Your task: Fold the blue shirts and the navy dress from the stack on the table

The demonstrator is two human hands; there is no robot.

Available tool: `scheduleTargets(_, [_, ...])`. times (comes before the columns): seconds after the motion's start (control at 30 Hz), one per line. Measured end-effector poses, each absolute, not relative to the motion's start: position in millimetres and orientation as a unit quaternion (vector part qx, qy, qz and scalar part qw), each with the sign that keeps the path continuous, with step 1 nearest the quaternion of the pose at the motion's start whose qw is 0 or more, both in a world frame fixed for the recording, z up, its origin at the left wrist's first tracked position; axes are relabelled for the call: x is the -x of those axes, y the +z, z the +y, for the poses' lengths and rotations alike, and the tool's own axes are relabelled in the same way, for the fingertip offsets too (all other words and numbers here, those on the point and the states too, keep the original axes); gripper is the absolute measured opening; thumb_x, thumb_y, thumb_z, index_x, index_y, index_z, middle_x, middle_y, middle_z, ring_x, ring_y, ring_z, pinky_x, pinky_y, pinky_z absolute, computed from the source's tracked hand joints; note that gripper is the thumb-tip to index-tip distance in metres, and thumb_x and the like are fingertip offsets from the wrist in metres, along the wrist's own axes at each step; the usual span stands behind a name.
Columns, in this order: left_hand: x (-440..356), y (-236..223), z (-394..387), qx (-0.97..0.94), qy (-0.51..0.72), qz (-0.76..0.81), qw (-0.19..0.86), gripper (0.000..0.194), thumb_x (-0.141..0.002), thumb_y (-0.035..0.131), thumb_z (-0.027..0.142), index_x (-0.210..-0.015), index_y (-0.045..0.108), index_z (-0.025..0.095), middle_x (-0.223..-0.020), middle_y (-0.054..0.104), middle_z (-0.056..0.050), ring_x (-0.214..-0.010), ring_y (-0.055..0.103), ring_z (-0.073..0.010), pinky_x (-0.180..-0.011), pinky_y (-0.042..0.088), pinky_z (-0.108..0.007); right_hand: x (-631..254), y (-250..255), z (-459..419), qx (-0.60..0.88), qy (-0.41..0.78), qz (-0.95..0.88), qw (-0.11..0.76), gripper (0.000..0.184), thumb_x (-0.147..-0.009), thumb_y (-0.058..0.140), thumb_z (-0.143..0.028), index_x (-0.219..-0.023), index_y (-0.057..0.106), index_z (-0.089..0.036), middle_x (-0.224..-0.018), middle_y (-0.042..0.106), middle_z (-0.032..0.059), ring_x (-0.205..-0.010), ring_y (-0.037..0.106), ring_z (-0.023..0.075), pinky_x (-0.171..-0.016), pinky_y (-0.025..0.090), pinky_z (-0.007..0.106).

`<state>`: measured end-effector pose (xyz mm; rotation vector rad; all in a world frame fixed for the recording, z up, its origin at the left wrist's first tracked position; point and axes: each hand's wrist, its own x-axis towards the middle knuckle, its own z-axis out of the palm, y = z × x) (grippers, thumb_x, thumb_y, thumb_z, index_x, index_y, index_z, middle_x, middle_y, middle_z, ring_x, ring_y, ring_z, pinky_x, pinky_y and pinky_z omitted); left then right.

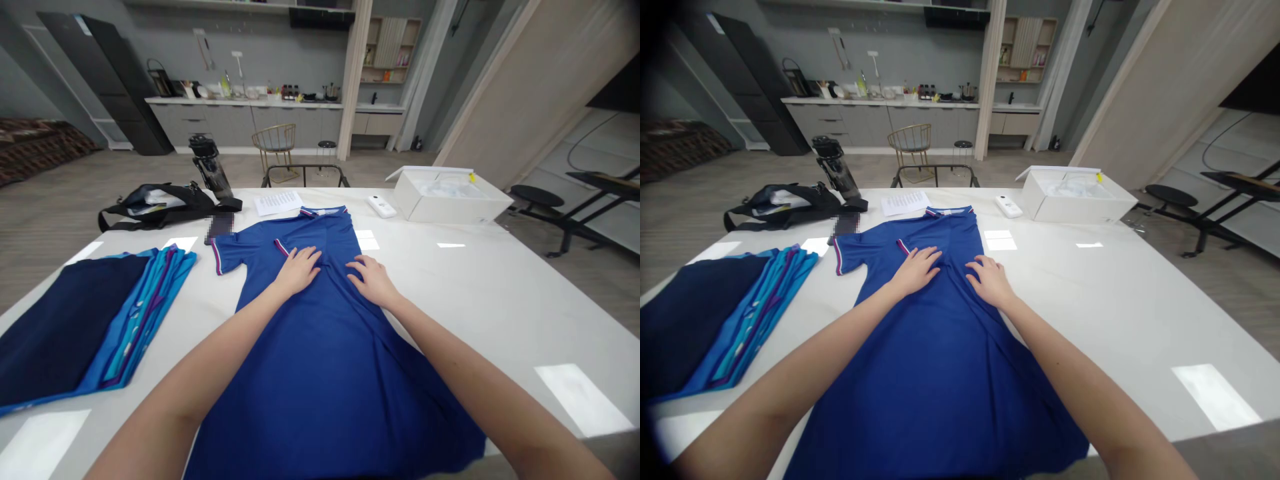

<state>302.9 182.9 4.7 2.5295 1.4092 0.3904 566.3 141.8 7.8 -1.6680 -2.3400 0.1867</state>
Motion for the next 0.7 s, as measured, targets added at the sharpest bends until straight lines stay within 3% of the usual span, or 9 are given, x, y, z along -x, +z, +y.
scheduleTargets(0.17, [-327, 10, 110, -0.890, 0.143, 0.421, 0.101, 0.039, -0.102, 0.048, 0.030, -0.139, 0.059, 0.022, -0.145, 0.058, -0.011, -0.133, 0.053, -0.0258, -0.115, 0.037, -0.042, -593, 21, 64, 0.577, 0.114, -0.802, 0.106, 0.030, -0.100, 0.058, -0.049, -0.109, 0.073, -0.025, -0.107, 0.073, 0.0078, -0.104, 0.067, 0.0252, -0.092, 0.047, 0.038])
scheduleTargets(0.33, [-354, 10, 49, -0.899, 0.105, 0.414, 0.098, 0.038, -0.102, 0.049, 0.028, -0.138, 0.059, 0.025, -0.128, 0.063, -0.010, -0.117, 0.059, -0.0266, -0.100, 0.046, -0.042, -616, 18, 4, 0.612, 0.138, -0.775, 0.083, 0.026, -0.095, 0.064, -0.045, -0.108, 0.068, -0.023, -0.095, 0.073, 0.0047, -0.088, 0.068, 0.0219, -0.078, 0.046, 0.031])
scheduleTargets(0.57, [-407, 15, 2, -0.919, 0.108, 0.368, 0.087, 0.036, -0.101, 0.049, 0.022, -0.136, 0.060, 0.025, -0.124, 0.062, -0.011, -0.116, 0.057, -0.0274, -0.097, 0.045, -0.041, -642, 27, -58, 0.685, 0.112, -0.720, -0.015, 0.035, -0.093, 0.061, -0.051, -0.110, 0.070, -0.023, -0.109, 0.077, 0.0126, -0.108, 0.068, 0.0332, -0.090, 0.045, 0.044])
scheduleTargets(0.7, [-416, 22, 10, -0.926, 0.083, 0.358, 0.089, 0.035, -0.100, 0.049, 0.018, -0.131, 0.063, 0.023, -0.124, 0.062, -0.011, -0.116, 0.057, -0.0273, -0.098, 0.045, -0.040, -678, 37, -93, 0.702, 0.142, -0.693, -0.079, 0.031, -0.089, 0.063, -0.050, -0.097, 0.075, -0.022, -0.105, 0.077, 0.0135, -0.107, 0.068, 0.0366, -0.092, 0.044, 0.050])
